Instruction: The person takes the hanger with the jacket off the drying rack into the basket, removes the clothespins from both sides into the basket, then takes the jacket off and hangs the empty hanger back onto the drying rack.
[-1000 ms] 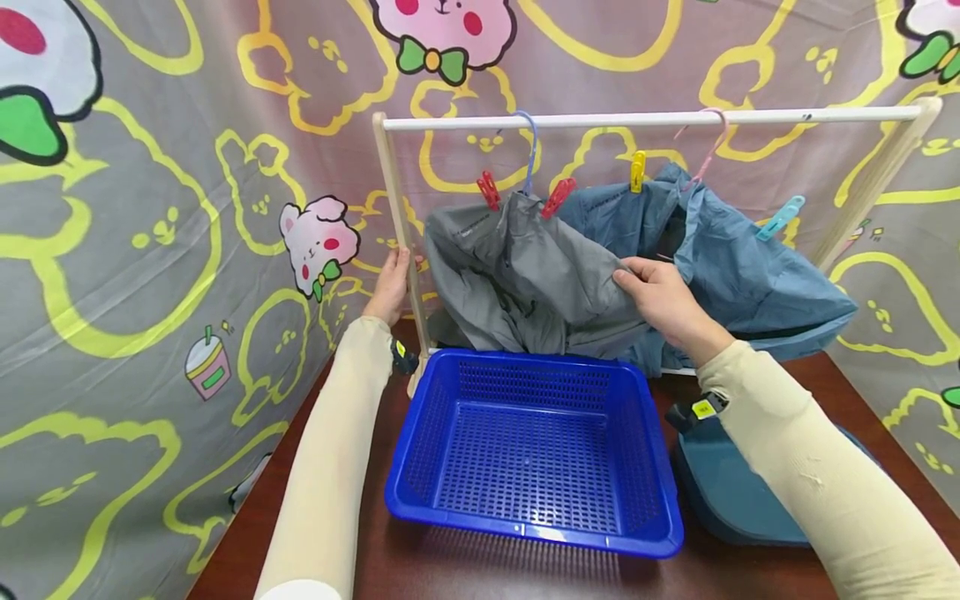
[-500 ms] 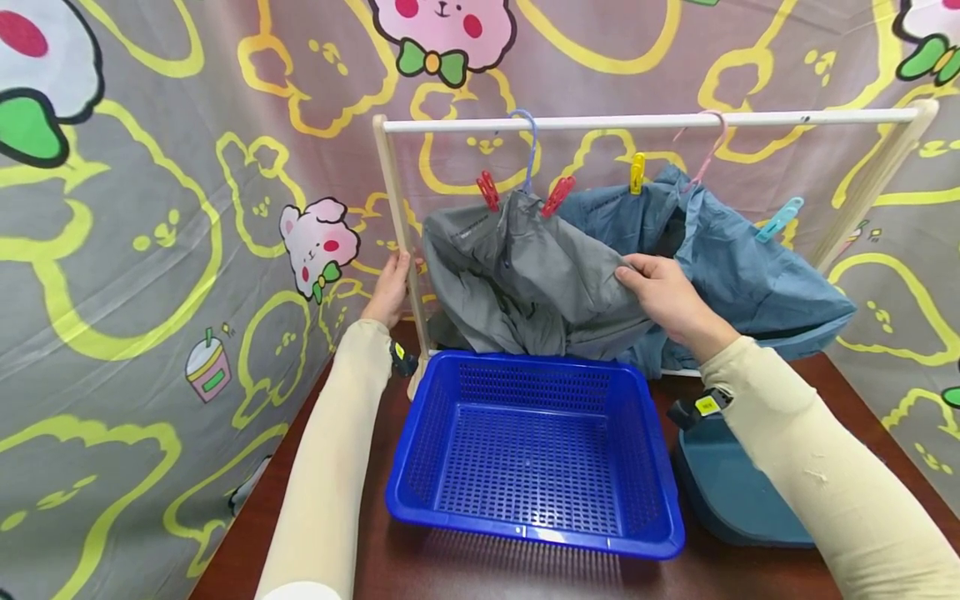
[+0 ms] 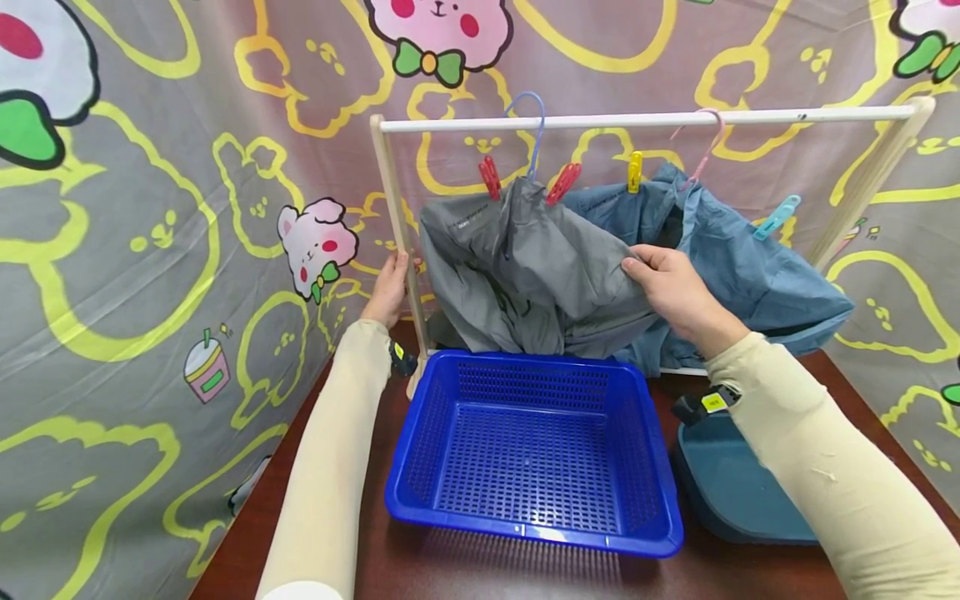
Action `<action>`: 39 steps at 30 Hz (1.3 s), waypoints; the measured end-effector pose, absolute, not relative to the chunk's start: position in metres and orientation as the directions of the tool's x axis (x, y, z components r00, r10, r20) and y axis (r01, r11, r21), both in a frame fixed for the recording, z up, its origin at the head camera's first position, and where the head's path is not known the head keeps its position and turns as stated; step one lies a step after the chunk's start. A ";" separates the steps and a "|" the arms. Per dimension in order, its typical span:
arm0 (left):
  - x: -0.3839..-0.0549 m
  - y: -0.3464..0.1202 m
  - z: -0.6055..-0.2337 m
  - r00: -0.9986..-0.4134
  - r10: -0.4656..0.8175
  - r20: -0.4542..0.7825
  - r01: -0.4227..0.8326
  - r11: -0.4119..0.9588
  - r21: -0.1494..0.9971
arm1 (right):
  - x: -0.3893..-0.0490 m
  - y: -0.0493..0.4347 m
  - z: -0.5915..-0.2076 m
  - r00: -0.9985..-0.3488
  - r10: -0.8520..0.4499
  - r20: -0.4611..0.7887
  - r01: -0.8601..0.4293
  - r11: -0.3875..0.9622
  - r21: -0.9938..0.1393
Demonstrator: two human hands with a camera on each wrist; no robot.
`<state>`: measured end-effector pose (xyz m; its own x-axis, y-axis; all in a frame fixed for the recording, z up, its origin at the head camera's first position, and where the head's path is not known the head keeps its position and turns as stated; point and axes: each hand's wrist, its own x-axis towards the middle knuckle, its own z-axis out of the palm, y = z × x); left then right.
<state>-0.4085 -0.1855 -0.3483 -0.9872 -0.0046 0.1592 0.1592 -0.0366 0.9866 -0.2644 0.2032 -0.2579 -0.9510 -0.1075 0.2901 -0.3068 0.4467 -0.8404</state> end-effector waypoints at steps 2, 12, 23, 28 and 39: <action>-0.409 -0.185 -0.349 -0.988 -0.007 0.156 0.156 -0.037 0.987 | -0.264 0.204 -0.256 -0.951 -0.098 0.294 -0.307 0.439 -0.844; -0.409 -0.185 -0.349 -0.986 -0.017 0.167 0.167 -0.021 0.986 | -0.258 0.213 -0.242 -0.932 -0.087 0.353 -0.350 0.472 -0.809; -0.408 -0.185 -0.349 -0.988 -0.015 0.153 0.153 0.002 0.988 | -0.254 0.231 -0.231 -0.920 -0.090 0.381 -0.375 0.483 -0.791; -0.408 -0.184 -0.349 -0.986 -0.017 0.164 0.164 0.011 0.986 | -0.252 0.243 -0.229 -0.910 -0.096 0.403 -0.398 0.469 -0.789; -0.407 -0.183 -0.347 -0.989 -0.004 0.147 0.148 -0.024 0.989 | -0.249 0.267 -0.239 -0.906 -0.157 0.394 -0.417 0.493 -0.764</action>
